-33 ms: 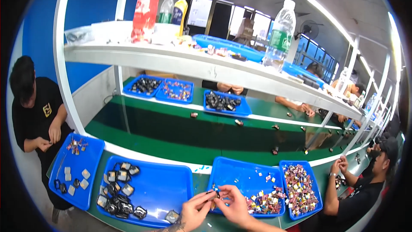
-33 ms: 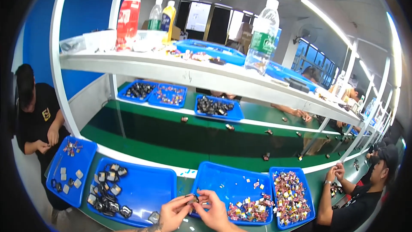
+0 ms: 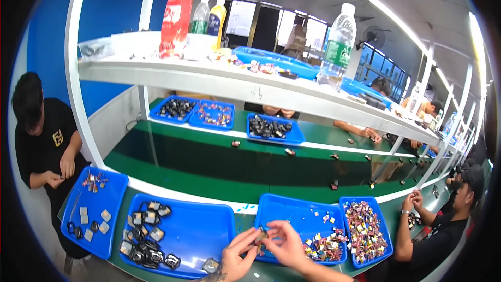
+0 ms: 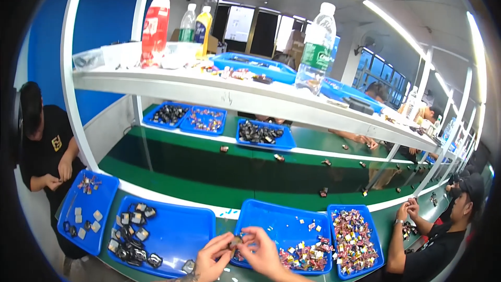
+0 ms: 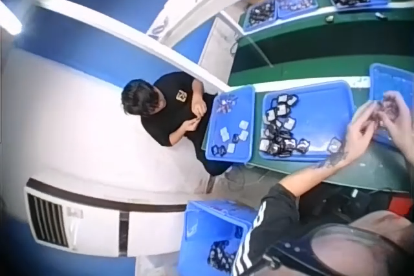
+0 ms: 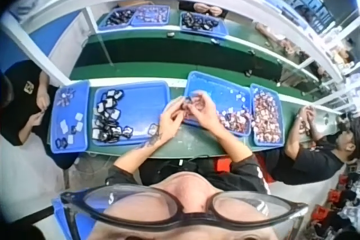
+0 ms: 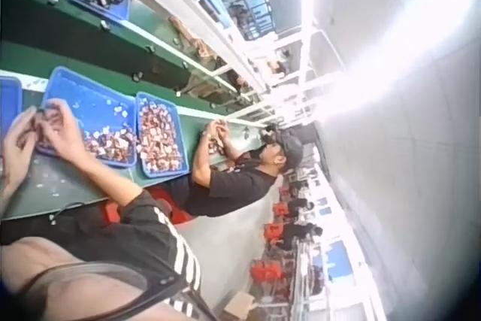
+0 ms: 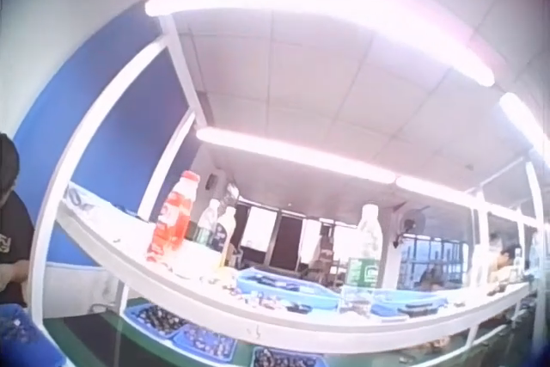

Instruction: Assembling small electronic components into frames at a factory assembly line.

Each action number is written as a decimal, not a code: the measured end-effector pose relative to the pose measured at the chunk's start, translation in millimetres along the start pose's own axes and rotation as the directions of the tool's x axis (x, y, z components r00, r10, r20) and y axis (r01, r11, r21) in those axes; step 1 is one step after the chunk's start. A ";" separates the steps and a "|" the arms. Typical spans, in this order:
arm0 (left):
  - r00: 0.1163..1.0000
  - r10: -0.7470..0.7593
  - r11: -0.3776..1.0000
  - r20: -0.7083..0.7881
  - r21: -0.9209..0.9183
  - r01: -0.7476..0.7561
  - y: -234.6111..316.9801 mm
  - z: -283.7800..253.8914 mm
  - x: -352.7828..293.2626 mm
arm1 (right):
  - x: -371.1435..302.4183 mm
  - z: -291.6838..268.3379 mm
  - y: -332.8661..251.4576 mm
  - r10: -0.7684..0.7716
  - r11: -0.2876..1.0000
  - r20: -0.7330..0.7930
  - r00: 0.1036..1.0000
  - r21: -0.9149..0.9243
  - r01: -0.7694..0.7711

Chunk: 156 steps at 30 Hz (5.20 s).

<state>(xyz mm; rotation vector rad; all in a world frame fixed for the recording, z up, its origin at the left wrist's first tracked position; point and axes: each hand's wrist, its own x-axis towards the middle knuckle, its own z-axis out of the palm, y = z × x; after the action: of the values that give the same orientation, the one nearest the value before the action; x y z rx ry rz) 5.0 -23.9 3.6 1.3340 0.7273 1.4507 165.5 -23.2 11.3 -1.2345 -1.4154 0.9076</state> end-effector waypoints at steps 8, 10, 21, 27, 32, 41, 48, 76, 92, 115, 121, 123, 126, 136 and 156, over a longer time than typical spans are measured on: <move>0.863 0.089 0.022 0.497 0.866 -0.500 4.2 -128.8 -11.8 | 219.8 -101.6 83.2 0.104 0.861 -0.275 0.956 -0.456 -0.224; 0.849 -0.384 -0.111 0.363 0.895 -0.433 2.0 -136.4 -15.2 | 235.0 -104.4 107.7 0.226 0.883 -0.334 0.915 -0.327 -0.337; 0.784 -0.513 0.523 0.351 0.851 -0.039 4.9 -138.3 -6.3 | 217.7 -76.7 97.7 -0.084 0.613 -0.113 0.990 -0.789 -0.038; 0.791 -0.463 0.455 0.400 0.873 -0.175 -39.5 -124.1 -8.9 | 107.1 -59.6 -16.2 -0.126 0.697 0.516 0.847 -0.562 0.446; 0.840 -0.393 0.563 0.375 0.820 -0.103 -80.2 -125.6 -27.3 | 37.4 -29.0 -59.1 -0.071 0.741 0.688 0.722 -0.448 0.500; 0.903 -0.287 0.943 0.320 0.262 0.207 27.0 -31.1 28.5 | 3.7 6.5 -54.0 -0.073 0.950 0.187 0.980 -0.287 0.125; 0.792 -0.473 0.749 0.387 -0.296 0.592 8.6 -19.9 42.1 | 24.9 -59.6 -28.4 -0.131 0.804 0.213 0.968 -0.549 0.230; 0.799 -0.539 0.792 0.266 -0.163 0.589 -19.0 -17.7 27.1 | -10.9 -151.4 34.2 0.190 0.570 0.310 0.932 -0.807 0.152; 0.835 0.402 0.635 0.376 0.543 -0.550 -5.4 -1.5 12.4 | -9.8 -49.5 -18.1 0.326 0.913 0.066 0.943 0.236 -0.332; 0.965 -0.090 0.938 0.244 0.345 0.000 -12.9 -12.5 10.4 | -7.3 -12.5 -22.0 -0.105 0.955 0.055 0.993 -0.273 0.116; 0.972 -0.158 0.958 0.172 0.264 0.109 -15.9 -9.3 11.2 | -10.2 1.1 -7.7 -0.523 0.653 0.065 0.850 -0.611 0.448; 0.972 -0.176 0.961 0.155 0.243 0.135 -15.2 -10.0 10.6 | -10.3 1.6 -6.3 -0.500 0.687 0.047 0.865 -0.586 0.430; 0.968 -0.172 0.959 0.181 0.257 0.122 -14.1 -11.7 10.1 | -9.5 1.6 -8.7 -0.486 0.711 0.037 0.873 -0.564 0.420; 0.953 -0.219 0.971 0.210 0.138 0.193 -18.2 -16.8 13.5 | 18.5 -36.6 9.5 -0.471 0.552 -0.003 0.882 -0.781 0.293; 0.756 -0.450 0.764 0.475 -0.233 0.601 -19.9 -16.5 12.7 | -4.9 -20.1 5.6 -0.156 0.975 0.168 0.973 0.185 0.124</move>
<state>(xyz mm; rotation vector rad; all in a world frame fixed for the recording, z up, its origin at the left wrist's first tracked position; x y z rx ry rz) -4.3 -2.5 -13.4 0.9572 0.4752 0.7625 186.2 -28.5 9.1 -0.9277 -1.5113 1.0422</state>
